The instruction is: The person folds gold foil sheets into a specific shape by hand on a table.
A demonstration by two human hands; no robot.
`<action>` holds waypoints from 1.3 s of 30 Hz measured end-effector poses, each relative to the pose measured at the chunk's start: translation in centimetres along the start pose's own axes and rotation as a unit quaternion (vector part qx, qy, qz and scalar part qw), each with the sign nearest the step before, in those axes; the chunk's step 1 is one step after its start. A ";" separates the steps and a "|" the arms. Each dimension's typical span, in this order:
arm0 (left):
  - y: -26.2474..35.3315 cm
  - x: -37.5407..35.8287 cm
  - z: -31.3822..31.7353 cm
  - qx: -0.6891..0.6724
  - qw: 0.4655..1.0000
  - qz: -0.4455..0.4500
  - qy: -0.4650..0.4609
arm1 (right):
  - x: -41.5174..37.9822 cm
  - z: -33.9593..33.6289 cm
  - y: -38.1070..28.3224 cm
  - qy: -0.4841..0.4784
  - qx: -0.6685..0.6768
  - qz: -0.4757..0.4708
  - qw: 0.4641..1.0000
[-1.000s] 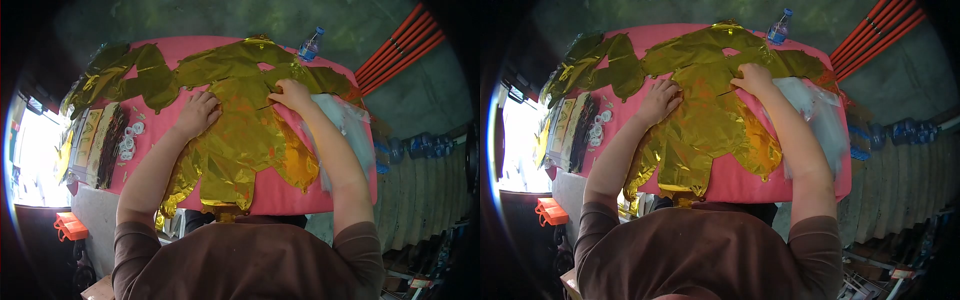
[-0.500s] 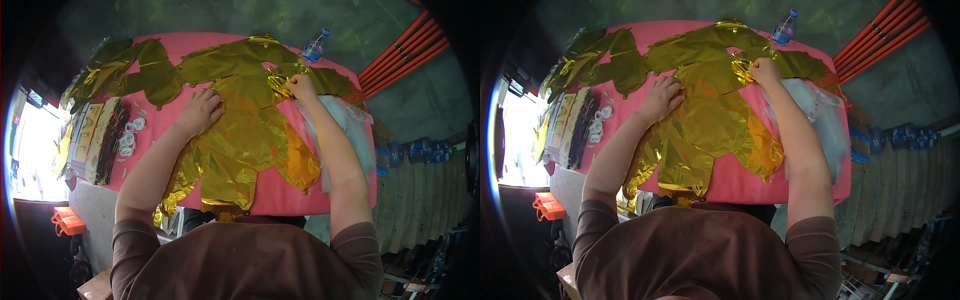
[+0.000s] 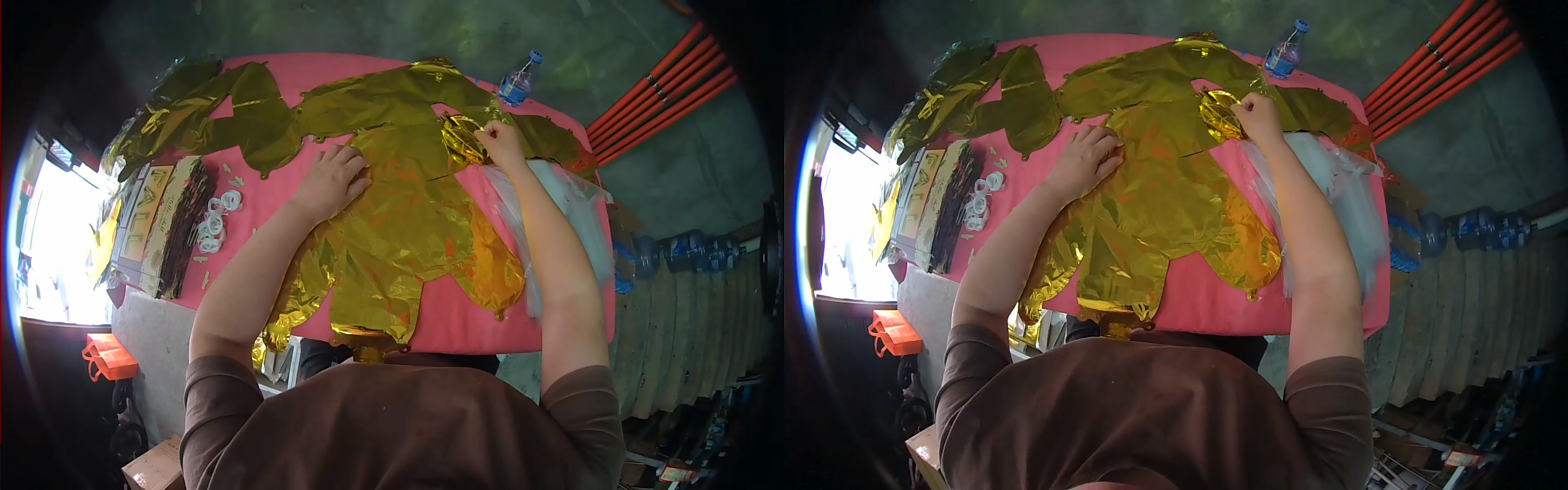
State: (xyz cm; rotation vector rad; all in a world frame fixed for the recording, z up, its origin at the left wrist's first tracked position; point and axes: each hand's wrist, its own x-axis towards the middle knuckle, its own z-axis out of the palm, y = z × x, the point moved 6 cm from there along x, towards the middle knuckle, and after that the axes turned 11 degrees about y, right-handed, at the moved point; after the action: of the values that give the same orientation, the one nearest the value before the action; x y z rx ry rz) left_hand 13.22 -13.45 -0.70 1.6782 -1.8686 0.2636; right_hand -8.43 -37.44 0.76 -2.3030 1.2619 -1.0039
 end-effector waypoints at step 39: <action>-0.1 -0.1 0.1 -0.001 1.000 0.009 0.025 | -0.6 2.6 0.9 -0.061 0.137 0.202 0.968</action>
State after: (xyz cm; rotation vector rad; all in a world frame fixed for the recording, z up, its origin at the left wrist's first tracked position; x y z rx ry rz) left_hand 13.27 -13.45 -0.85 1.6402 -1.8468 0.3087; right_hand -7.32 -37.63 -1.86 -1.7762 1.3707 -0.8186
